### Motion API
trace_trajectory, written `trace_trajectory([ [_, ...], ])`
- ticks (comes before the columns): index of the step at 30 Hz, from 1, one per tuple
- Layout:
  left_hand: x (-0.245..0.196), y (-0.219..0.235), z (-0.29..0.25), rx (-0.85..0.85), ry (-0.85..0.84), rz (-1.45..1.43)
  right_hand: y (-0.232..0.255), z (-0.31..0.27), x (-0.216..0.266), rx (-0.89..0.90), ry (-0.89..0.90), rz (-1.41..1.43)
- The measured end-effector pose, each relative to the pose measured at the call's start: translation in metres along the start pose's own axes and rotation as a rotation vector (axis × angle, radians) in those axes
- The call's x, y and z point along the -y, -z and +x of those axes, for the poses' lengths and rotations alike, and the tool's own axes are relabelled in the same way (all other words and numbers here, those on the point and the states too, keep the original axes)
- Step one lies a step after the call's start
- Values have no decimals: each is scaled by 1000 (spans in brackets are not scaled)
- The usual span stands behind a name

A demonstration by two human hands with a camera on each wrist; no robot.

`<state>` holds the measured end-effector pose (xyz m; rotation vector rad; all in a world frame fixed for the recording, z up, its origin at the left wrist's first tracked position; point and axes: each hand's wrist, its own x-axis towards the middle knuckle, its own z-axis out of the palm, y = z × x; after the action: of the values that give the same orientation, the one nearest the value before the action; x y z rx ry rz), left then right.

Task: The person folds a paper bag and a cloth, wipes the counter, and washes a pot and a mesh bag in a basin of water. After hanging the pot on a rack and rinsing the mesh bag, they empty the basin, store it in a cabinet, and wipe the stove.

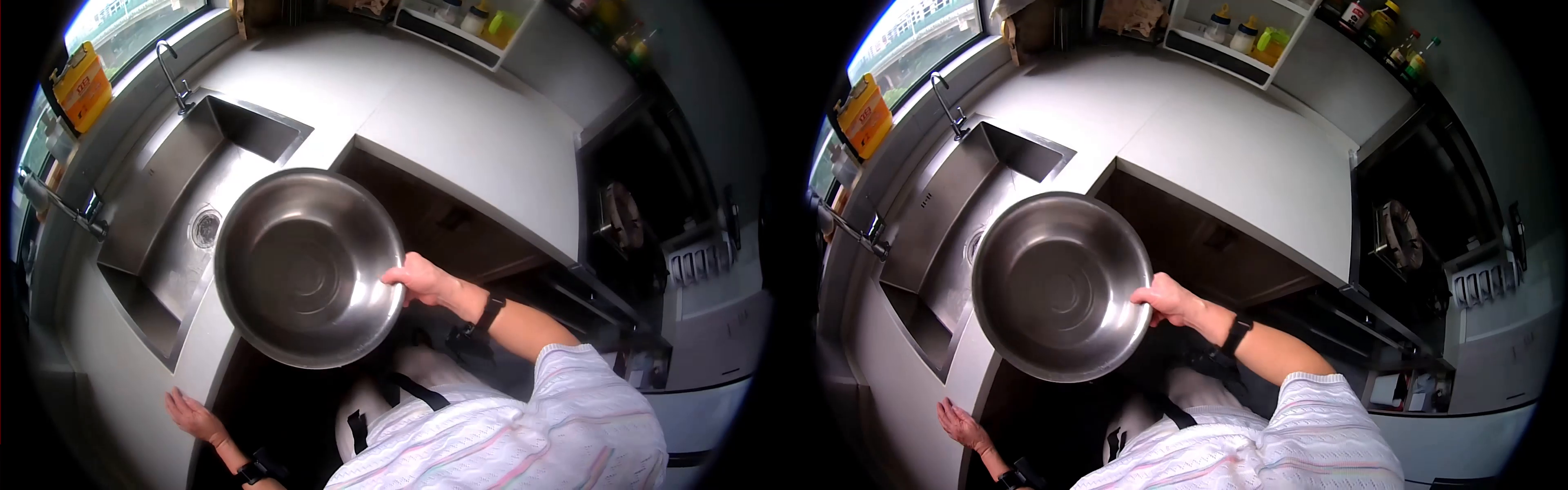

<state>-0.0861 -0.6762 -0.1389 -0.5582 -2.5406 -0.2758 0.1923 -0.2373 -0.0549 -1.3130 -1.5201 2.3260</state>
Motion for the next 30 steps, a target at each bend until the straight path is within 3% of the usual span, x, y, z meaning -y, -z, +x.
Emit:
trace_trajectory([
  [3, -24, 9, -1, -55, -13, 115, 60, -10, -61, -94, -114, 1],
  [6, -142, 39, 15, -21, -129, -280, 108, -27, -116, -165, -228, 6],
  [9, -287, 31, 0, 267, -259, -684, 150, -33, -167, -296, -270, 1],
  [10, -328, 6, -10, 358, -304, -788, 163, -21, -177, -279, -264, -15],
  [12, -407, -33, -34, 583, -316, -969, 187, -26, -191, -477, -341, -153],
  [13, -444, -54, -42, 650, -421, -934, 203, -26, -201, -436, -318, -151],
  [16, -550, -94, -60, 994, -278, -1047, 238, -31, -215, -440, -392, -158],
  [18, -602, -113, -71, 1049, -295, -1033, 256, -29, -239, -538, -378, -159],
  [21, -646, -132, -86, 1101, -238, -1042, 273, -25, -252, -595, -424, -132],
  [24, -646, -155, -95, 1154, -164, -1116, 276, -16, -257, -509, -467, -62],
  [27, -624, -131, -88, 1172, -218, -1042, 278, 3, -287, -596, -453, -37],
  [30, -571, -118, -95, 984, -268, -951, 269, 17, -277, -568, -501, -60],
])
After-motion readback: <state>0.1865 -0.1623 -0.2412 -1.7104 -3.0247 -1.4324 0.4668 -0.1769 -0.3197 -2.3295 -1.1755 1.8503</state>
